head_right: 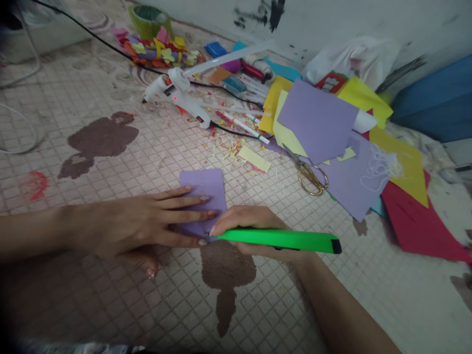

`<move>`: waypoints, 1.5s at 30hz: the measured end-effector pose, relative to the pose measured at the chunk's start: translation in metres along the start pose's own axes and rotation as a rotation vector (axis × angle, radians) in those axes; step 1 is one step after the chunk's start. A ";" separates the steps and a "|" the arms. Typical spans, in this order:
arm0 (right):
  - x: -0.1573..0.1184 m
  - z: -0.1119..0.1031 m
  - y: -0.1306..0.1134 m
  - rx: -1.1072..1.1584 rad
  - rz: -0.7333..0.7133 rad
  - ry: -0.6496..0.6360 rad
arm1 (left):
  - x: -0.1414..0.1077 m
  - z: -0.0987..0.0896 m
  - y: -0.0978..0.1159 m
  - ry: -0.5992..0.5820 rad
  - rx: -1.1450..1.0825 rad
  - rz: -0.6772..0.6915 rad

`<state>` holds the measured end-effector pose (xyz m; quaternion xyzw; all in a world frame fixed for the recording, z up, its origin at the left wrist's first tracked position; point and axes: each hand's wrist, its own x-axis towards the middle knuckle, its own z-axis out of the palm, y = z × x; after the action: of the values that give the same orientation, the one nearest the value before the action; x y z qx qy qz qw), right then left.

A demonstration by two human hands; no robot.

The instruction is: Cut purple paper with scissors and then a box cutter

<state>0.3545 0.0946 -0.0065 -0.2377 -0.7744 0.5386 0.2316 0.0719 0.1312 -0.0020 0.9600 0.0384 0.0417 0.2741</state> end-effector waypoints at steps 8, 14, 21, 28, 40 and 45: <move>0.000 0.000 0.001 -0.005 -0.015 0.011 | -0.001 -0.001 0.002 -0.003 0.015 -0.010; 0.001 0.000 0.001 -0.003 -0.012 -0.001 | -0.003 0.008 0.014 0.071 -0.012 -0.056; 0.001 0.000 -0.001 0.017 -0.001 0.008 | -0.003 0.018 0.018 0.049 0.092 -0.089; 0.003 0.001 0.000 0.047 -0.017 0.034 | -0.001 0.009 0.011 -0.016 0.083 -0.047; 0.001 0.000 0.001 0.014 -0.020 0.010 | -0.003 0.013 0.023 0.029 0.140 -0.105; 0.001 0.001 0.001 0.021 -0.012 0.017 | -0.003 0.017 0.023 0.060 0.166 -0.111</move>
<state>0.3538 0.0949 -0.0079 -0.2352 -0.7681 0.5433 0.2442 0.0720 0.1025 -0.0042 0.9742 0.1032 0.0517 0.1940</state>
